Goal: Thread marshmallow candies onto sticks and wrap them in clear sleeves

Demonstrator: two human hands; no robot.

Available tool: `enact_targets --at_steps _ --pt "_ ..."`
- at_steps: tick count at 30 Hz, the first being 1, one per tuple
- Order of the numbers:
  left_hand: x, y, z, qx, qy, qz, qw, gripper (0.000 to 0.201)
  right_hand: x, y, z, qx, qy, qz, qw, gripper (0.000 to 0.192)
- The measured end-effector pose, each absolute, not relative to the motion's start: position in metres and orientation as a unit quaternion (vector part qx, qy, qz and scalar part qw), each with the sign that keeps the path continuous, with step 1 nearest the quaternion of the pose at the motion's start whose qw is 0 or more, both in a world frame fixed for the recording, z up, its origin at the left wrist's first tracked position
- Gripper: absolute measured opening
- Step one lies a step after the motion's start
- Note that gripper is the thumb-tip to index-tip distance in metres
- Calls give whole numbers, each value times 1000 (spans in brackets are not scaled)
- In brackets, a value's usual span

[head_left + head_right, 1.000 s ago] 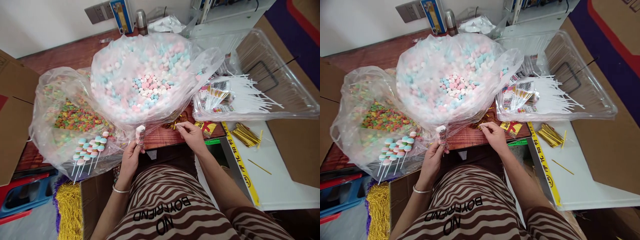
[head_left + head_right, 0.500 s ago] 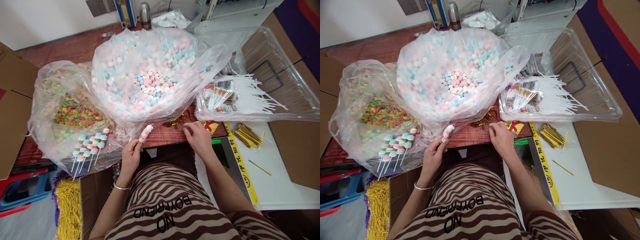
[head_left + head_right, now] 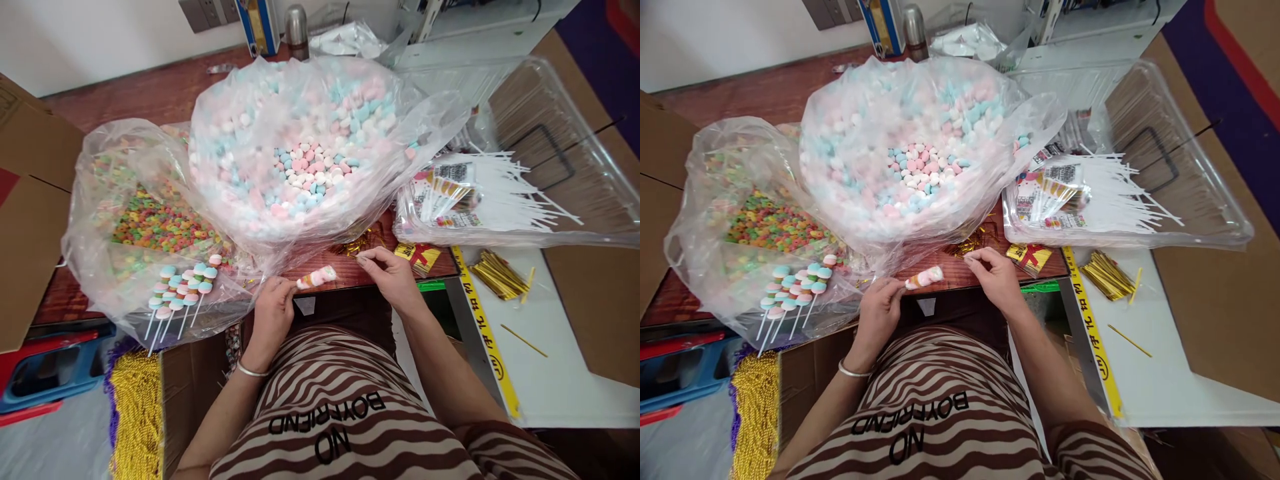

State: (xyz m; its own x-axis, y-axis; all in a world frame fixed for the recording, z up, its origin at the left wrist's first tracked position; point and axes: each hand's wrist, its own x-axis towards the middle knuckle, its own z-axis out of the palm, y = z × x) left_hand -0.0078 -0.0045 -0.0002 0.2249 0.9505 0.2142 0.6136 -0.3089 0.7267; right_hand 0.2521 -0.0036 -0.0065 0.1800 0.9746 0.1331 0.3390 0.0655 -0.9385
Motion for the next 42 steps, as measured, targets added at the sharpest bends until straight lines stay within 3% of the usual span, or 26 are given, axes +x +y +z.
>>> enact_targets --at_steps 4,10,16,21,24,27,31,36,42 --pt "9 -4 -1 778 510 308 200 26 218 -14 15 -564 -523 394 504 18" --pt "20 -2 5 740 524 370 203 16 177 -27 18 -578 -533 355 506 24" --pt "19 -4 2 767 499 370 163 27 168 -24 10 -581 -534 362 496 25" --pt "19 -2 9 772 498 375 126 25 165 -24 5 -576 -545 351 498 24" --pt "21 1 14 703 520 419 243 16 163 -23 3 -585 -558 311 500 22" --pt "24 5 14 529 542 444 479 9 163 -19 1 -588 -568 287 500 22" --pt "29 9 11 272 479 446 705 35 161 -13 -3 -582 -564 299 504 20" --pt "33 10 8 141 386 443 797 37 162 -8 -11 -548 -535 405 500 21" --pt "28 11 7 108 378 468 792 35 169 -7 -10 -531 -476 490 502 28"
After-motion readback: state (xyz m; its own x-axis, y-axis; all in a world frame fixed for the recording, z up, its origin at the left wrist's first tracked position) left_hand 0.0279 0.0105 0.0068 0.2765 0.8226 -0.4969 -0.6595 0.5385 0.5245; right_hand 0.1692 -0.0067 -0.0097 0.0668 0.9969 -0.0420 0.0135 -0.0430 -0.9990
